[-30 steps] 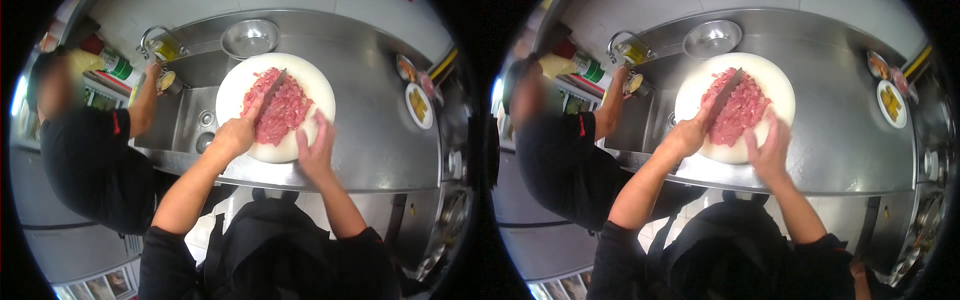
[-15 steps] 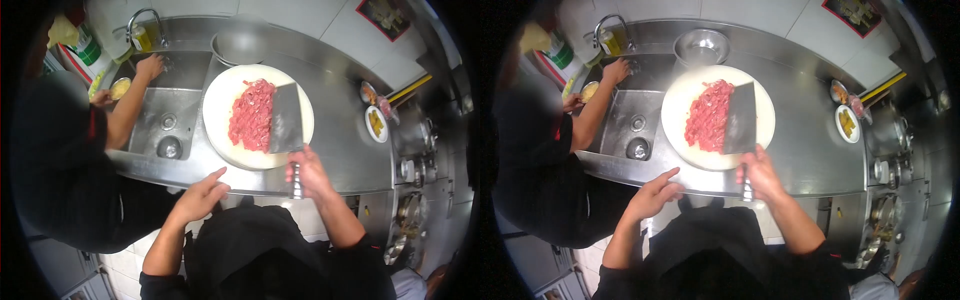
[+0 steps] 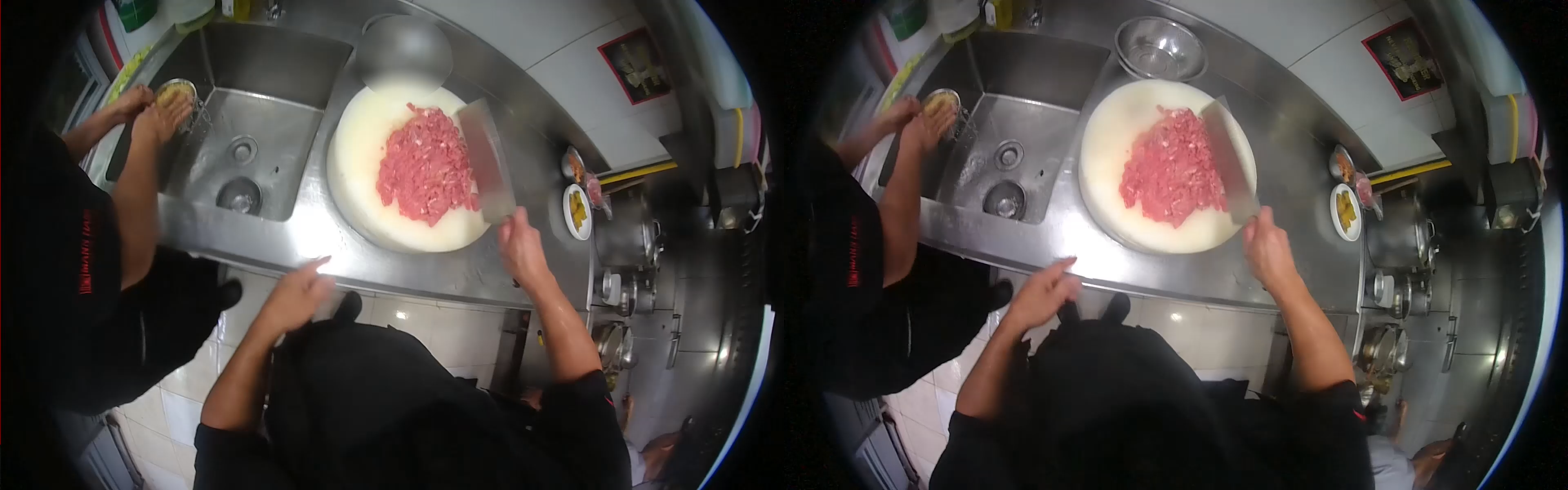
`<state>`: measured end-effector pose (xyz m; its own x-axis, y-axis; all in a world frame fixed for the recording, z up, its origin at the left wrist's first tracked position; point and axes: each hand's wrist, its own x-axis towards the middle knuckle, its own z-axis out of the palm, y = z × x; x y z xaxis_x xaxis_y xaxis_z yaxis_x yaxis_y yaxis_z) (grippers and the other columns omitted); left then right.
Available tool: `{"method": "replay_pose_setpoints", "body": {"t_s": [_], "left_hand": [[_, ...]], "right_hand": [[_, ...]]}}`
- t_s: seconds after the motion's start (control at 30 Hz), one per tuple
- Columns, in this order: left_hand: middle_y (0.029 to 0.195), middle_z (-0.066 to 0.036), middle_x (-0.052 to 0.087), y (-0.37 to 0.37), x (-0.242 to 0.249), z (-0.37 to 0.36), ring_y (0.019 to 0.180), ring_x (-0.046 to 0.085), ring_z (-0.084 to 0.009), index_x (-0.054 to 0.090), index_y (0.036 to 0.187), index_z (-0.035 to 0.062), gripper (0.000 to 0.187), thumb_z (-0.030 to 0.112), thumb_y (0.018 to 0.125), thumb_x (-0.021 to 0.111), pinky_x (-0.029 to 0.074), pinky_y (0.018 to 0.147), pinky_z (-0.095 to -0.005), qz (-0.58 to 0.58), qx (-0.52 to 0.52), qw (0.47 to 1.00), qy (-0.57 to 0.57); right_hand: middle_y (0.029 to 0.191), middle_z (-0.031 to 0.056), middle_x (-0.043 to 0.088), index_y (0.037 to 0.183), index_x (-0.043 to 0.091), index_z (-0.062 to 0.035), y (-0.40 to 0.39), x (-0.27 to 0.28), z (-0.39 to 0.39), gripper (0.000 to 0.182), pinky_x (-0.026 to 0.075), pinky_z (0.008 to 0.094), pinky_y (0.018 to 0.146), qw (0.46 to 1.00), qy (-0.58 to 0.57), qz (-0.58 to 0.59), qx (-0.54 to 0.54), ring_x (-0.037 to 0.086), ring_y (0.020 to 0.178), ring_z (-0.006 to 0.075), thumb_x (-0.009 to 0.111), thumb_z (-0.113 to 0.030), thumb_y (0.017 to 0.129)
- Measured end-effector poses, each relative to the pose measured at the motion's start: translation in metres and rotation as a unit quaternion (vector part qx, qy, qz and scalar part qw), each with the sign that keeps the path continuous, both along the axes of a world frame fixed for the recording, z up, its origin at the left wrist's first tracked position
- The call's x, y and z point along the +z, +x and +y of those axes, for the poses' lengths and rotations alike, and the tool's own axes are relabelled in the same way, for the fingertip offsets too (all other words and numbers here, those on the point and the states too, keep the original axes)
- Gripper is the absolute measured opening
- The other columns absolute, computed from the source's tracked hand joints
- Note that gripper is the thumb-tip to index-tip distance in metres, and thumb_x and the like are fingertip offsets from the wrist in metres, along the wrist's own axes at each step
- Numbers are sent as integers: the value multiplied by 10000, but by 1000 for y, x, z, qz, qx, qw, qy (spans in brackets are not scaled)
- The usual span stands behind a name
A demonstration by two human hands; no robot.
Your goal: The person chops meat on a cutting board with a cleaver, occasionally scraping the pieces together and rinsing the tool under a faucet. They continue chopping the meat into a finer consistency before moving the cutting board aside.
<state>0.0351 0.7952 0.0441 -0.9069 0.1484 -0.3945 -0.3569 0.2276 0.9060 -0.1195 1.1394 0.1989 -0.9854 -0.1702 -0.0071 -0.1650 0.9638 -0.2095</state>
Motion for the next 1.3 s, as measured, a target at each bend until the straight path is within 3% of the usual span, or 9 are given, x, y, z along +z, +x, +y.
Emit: {"method": "replay_pose_setpoints", "body": {"t_s": [0.23, 0.27, 0.37, 0.47, 0.6, 0.73, 0.83, 0.97, 1.3], "left_hand": [[1172, -206, 632, -7, -6, -6, 997, 601, -410, 547, 1322, 4, 456, 165, 904, 627, 476, 898, -436, 249, 135, 904, -320], [1282, -213, 573, -9, -11, -6, 1182, 536, -400, 549, 1312, -1, 454, 172, 900, 629, 390, 1033, -487, 207, 129, 923, -297], [1340, -216, 537, -1, -22, 5, 1274, 482, -409, 542, 1313, -7, 458, 174, 901, 631, 329, 1095, -532, 214, 118, 889, -387], [1395, -205, 503, 0, -29, 9, 1350, 431, -371, 542, 1316, -10, 476, 168, 891, 658, 311, 1118, -545, 209, 143, 890, -380], [1385, -192, 517, -3, -22, 11, 1332, 449, -375, 559, 1293, -13, 462, 170, 883, 668, 324, 1112, -533, 190, 149, 890, -386], [1372, -186, 529, 3, -30, 11, 1300, 479, -377, 588, 1250, -23, 422, 158, 877, 671, 345, 1099, -516, 204, 140, 889, -385], [1359, -186, 539, -4, -28, 8, 1268, 502, -381, 601, 1227, -30, 403, 144, 870, 674, 364, 1086, -497, 221, 156, 881, -388], [1345, -184, 551, -2, -25, 15, 1237, 519, -392, 605, 1218, -28, 397, 127, 861, 679, 376, 1074, -481, 206, 160, 882, -393], [1326, -167, 555, -2, -27, 23, 1169, 540, -391, 617, 1209, -2, 412, 123, 826, 701, 428, 1008, -450, 220, 181, 855, -434]], "right_hand": [[879, 348, 619, 1057, 474, 10, -10, 0, 11, 237, 439, 592, 787, 998, 53, -28, -35, 570, 899, 556, 461, -216, 985], [886, 357, 614, 1065, 468, 6, -22, -9, 20, 241, 429, 597, 810, 994, 74, -71, 30, 569, 917, 558, 463, -222, 986], [902, 357, 614, 1053, 470, 10, -25, 40, 10, 239, 422, 606, 805, 994, 20, -107, -8, 573, 921, 553, 464, -220, 989], [923, 343, 621, 1016, 487, 22, -21, 1, 22, 259, 419, 602, 808, 992, 90, -79, 27, 573, 929, 546, 442, -233, 1002], [949, 357, 622, 1025, 511, 31, -23, 39, 13, 308, 432, 581, 846, 997, -17, -78, 7, 567, 976, 544, 419, -262, 1007], [939, 360, 619, 1027, 478, 44, -44, 9, 12, 284, 435, 582, 826, 986, 85, -119, 83, 575, 967, 537, 433, -235, 1004], [944, 360, 619, 1044, 483, 45, -30, 34, -1, 283, 441, 577, 829, 996, -42, -75, 15, 577, 955, 541, 443, -231, 998], [908, 359, 622, 1070, 449, 23, -50, 16, 10, 246, 439, 582, 809, 986, 82, -115, 91, 571, 942, 555, 447, -211, 994], [974, 376, 613, 1110, 447, 6, -59, 13, 24, 232, 422, 580, 859, 993, 39, -54, 97, 562, 999, 549, 444, -190, 986]]}}
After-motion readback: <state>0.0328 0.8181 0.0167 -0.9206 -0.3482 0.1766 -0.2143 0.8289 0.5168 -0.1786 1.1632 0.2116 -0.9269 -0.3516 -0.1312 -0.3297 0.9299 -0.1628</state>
